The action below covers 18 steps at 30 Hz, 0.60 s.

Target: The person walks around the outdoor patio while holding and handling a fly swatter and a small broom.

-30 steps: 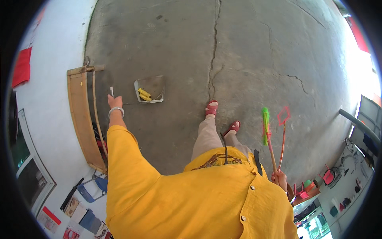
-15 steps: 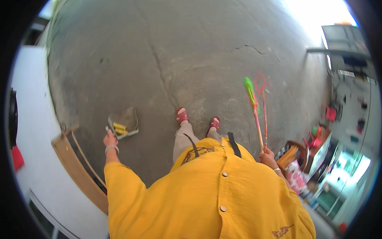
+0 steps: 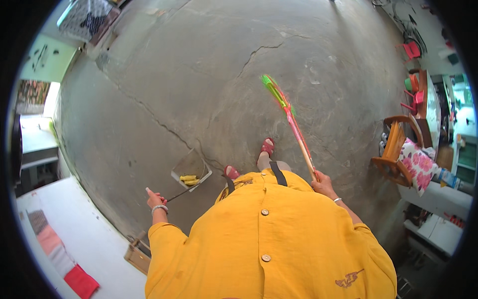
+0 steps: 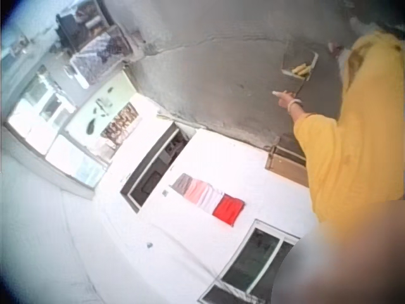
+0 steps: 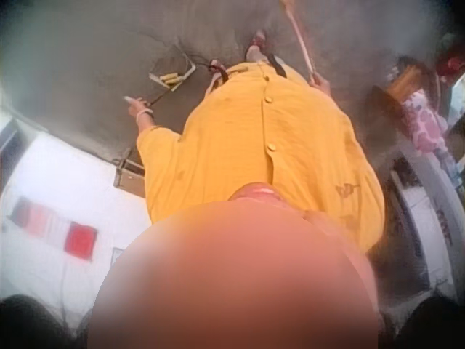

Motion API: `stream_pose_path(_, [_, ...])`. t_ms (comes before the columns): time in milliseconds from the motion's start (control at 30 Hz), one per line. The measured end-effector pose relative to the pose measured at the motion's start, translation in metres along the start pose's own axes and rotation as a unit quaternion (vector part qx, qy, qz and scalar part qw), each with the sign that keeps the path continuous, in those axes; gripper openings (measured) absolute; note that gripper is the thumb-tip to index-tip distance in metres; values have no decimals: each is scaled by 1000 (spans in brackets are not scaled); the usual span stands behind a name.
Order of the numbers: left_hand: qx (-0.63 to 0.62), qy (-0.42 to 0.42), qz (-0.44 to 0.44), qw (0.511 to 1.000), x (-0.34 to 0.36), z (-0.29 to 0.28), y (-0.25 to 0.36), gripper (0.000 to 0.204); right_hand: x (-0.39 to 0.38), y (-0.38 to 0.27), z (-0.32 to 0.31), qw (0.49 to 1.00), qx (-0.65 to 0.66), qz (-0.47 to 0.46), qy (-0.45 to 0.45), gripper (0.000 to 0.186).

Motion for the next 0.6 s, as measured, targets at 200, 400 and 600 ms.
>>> stream_pose_path(200, [3, -62, 122, 991, -53, 62, 78, 56, 33, -39, -16, 997, 79, 12, -1, 41])
stream_pose_path(400, [-26, -107, 201, 973, -95, 128, 161, 52, 78, -45, -37, 977, 197, 40, -70, 39])
stream_pose_path(600, [-24, -158, 247, 956, -120, 188, 230, 46, 111, -81, -42, 984, 163, 41, -61, 36])
Point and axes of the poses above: each hand's wrist, its own x-axis towards the middle knuckle, its own z-axis out of the palm, y = z × x, the point moved 3 cm from there along x, towards the middle knuckle, and after that the axes turned 7 degrees about x, right-handed, at the moved point
